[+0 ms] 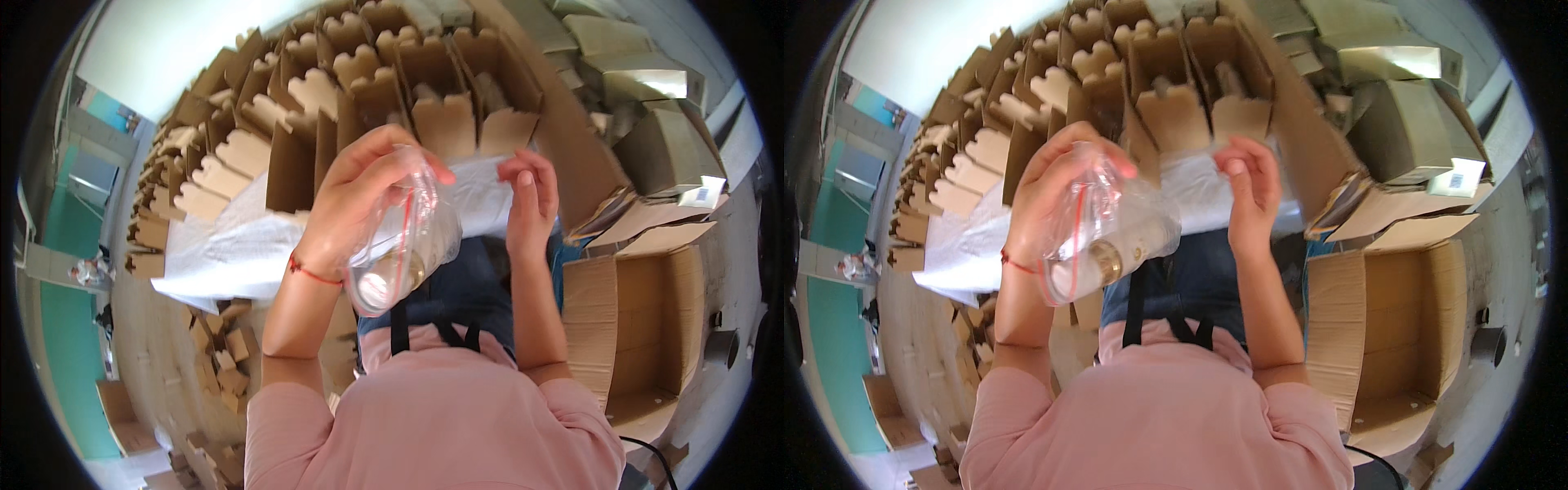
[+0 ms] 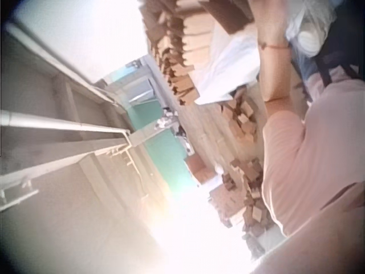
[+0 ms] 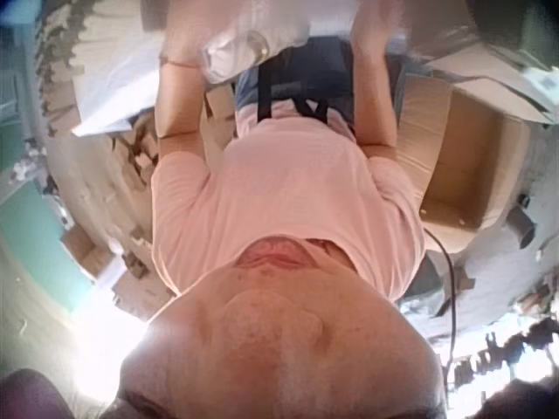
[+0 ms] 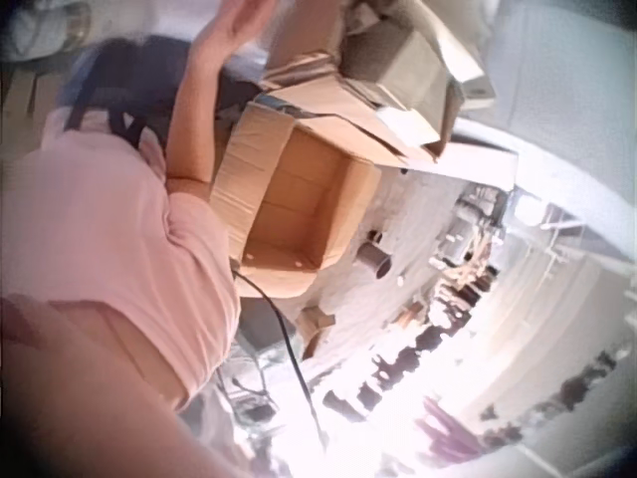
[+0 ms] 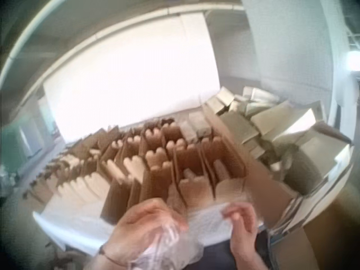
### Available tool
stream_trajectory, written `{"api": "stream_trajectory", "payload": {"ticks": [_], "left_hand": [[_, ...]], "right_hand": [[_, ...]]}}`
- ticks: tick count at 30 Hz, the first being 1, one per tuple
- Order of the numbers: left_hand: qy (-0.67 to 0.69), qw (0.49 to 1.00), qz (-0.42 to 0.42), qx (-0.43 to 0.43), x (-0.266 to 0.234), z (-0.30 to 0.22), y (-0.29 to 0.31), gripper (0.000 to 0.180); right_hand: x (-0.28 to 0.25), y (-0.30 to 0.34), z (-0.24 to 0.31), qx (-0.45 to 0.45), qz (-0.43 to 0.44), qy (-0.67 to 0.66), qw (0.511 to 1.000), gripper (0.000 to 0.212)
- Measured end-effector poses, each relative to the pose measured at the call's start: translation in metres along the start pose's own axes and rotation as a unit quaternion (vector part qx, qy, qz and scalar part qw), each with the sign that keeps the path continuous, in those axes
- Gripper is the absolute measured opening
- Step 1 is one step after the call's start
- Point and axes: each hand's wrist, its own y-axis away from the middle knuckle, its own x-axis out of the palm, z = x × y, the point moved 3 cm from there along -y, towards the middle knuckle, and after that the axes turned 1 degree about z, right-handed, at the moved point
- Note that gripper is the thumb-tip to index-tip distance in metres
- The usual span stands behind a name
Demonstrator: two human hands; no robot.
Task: The person picks up white plastic bottles from a cardboard box, places each bottle into a clear plastic bag, seals the bag by hand, and arranges the bagged bottles into cardboard boxes on a table.
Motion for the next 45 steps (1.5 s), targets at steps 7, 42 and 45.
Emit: {"api": "stream_trajectory", "payload": {"ticks": [7, 42, 45], "left_hand": [[0.048, 0.997, -0.049, -0.036, -0.04, 0.031, 0.02, 0.03], [-0.05, 0.959, -0.235, 0.151, -0.054, 0.082, 0.062, 0.037], [-0.079, 0.951, -0.251, 0.162, -0.058, 0.082, 0.065, 0.037]], "right_hand": [[0.082, 0.026, 0.012, 0.189, 0.331, 0.01, 0.925, 0.033], [0.084, 0.01, 0.009, 0.124, 0.253, -0.016, 0.959, 0.017], [0.082, 0.01, 0.011, 0.114, 0.249, -0.024, 0.962, 0.015]]}}
